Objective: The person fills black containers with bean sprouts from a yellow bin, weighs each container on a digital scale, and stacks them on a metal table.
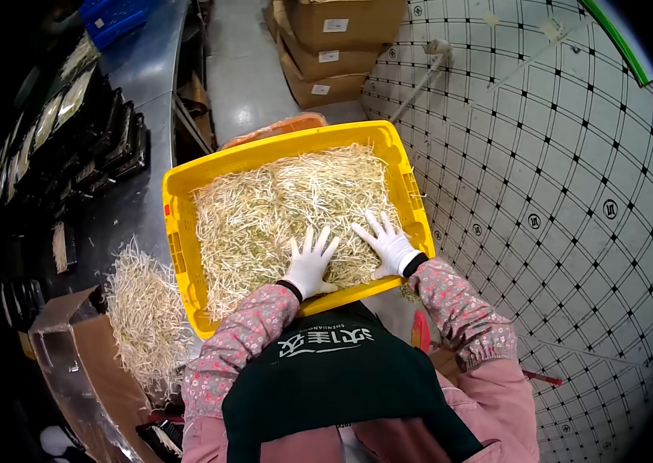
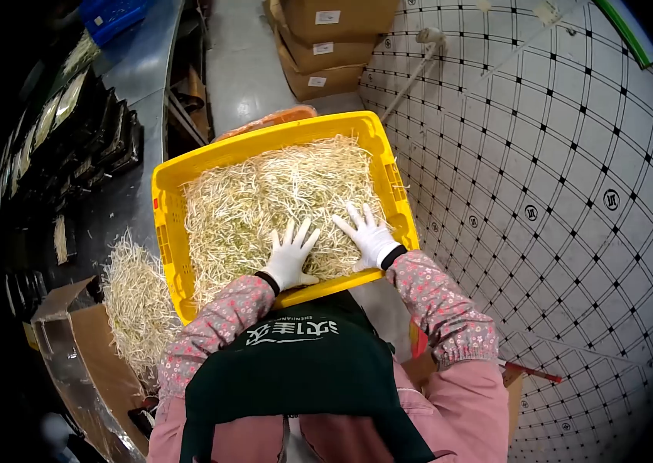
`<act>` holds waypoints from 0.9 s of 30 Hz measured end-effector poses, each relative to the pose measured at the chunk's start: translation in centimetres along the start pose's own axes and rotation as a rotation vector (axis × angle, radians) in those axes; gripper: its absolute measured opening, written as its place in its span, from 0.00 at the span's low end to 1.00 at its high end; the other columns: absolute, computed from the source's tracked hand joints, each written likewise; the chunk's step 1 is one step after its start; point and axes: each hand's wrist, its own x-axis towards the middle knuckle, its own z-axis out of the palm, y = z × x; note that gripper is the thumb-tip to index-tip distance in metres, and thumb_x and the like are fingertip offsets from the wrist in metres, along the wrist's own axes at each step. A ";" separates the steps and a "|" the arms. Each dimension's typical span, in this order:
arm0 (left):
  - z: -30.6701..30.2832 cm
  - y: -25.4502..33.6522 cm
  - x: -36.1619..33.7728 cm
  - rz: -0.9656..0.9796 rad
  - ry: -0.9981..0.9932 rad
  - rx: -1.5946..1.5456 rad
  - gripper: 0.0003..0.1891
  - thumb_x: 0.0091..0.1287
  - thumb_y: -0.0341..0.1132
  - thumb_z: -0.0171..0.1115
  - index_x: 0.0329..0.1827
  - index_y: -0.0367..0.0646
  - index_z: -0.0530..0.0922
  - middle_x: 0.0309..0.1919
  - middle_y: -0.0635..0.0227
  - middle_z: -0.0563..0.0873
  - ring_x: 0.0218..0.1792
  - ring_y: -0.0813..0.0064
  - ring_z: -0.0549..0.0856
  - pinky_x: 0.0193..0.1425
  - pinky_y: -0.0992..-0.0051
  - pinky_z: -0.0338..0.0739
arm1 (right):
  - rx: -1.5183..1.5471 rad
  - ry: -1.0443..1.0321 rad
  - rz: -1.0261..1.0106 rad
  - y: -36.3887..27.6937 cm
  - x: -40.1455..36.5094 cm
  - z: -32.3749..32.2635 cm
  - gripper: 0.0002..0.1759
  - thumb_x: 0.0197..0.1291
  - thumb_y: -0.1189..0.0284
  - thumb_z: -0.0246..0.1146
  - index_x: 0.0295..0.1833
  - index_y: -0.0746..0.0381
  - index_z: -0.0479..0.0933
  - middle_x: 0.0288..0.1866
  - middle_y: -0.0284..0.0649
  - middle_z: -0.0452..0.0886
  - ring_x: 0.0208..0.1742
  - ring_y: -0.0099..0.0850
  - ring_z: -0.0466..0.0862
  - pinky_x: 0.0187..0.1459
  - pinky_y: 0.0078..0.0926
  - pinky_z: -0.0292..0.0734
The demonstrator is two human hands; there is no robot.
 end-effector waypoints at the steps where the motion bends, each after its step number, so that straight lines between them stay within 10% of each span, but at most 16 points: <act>1: -0.3 0.0 0.8 -0.004 -0.020 -0.001 0.55 0.51 0.60 0.73 0.80 0.54 0.53 0.80 0.57 0.51 0.77 0.45 0.53 0.70 0.35 0.56 | -0.043 0.025 0.014 -0.1 0.1 -0.5 0.71 0.32 0.57 0.83 0.81 0.38 0.46 0.83 0.49 0.44 0.80 0.59 0.52 0.69 0.56 0.66; 4: 0.3 -2.7 2.0 0.030 0.153 -0.125 0.39 0.58 0.43 0.70 0.74 0.57 0.65 0.74 0.66 0.65 0.71 0.56 0.68 0.65 0.50 0.70 | 0.277 0.304 -0.106 3.8 2.4 2.2 0.59 0.41 0.58 0.79 0.79 0.39 0.54 0.82 0.47 0.50 0.78 0.54 0.58 0.70 0.49 0.68; 7: -1.0 -5.4 0.7 0.057 0.283 -0.368 0.30 0.59 0.40 0.69 0.68 0.54 0.74 0.65 0.65 0.78 0.62 0.59 0.79 0.63 0.64 0.77 | 0.315 0.133 0.017 5.0 3.0 -1.1 0.47 0.50 0.59 0.75 0.77 0.42 0.62 0.77 0.42 0.64 0.76 0.43 0.64 0.71 0.40 0.67; 11: -1.8 -6.7 -2.4 -0.223 0.488 -0.335 0.39 0.58 0.44 0.71 0.74 0.49 0.67 0.72 0.52 0.69 0.73 0.51 0.66 0.75 0.60 0.63 | 0.226 0.230 -0.077 2.6 4.2 -2.5 0.51 0.48 0.54 0.75 0.78 0.45 0.59 0.79 0.45 0.60 0.78 0.46 0.60 0.72 0.48 0.61; 15: 1.9 -3.1 -3.8 -0.224 -0.041 -0.050 0.49 0.59 0.65 0.61 0.80 0.53 0.55 0.80 0.49 0.49 0.78 0.39 0.47 0.76 0.35 0.41 | 0.114 0.259 -0.258 -4.1 5.5 -0.4 0.51 0.47 0.48 0.75 0.76 0.45 0.62 0.81 0.45 0.54 0.80 0.51 0.54 0.69 0.64 0.58; 20: 2.2 -1.4 -6.7 0.207 -0.175 -0.729 0.23 0.77 0.43 0.50 0.71 0.44 0.71 0.71 0.52 0.70 0.76 0.52 0.61 0.81 0.56 0.49 | 0.187 0.063 -0.479 -3.4 1.1 3.3 0.25 0.62 0.60 0.62 0.66 0.45 0.75 0.73 0.35 0.66 0.72 0.47 0.65 0.61 0.58 0.71; 27: -3.3 -1.6 -7.0 0.145 -0.224 -0.936 0.22 0.73 0.42 0.61 0.67 0.44 0.77 0.68 0.57 0.75 0.70 0.62 0.73 0.74 0.66 0.65 | 0.537 -0.176 -0.598 1.9 3.2 -2.2 0.22 0.63 0.58 0.64 0.62 0.49 0.80 0.68 0.44 0.76 0.68 0.46 0.73 0.67 0.40 0.71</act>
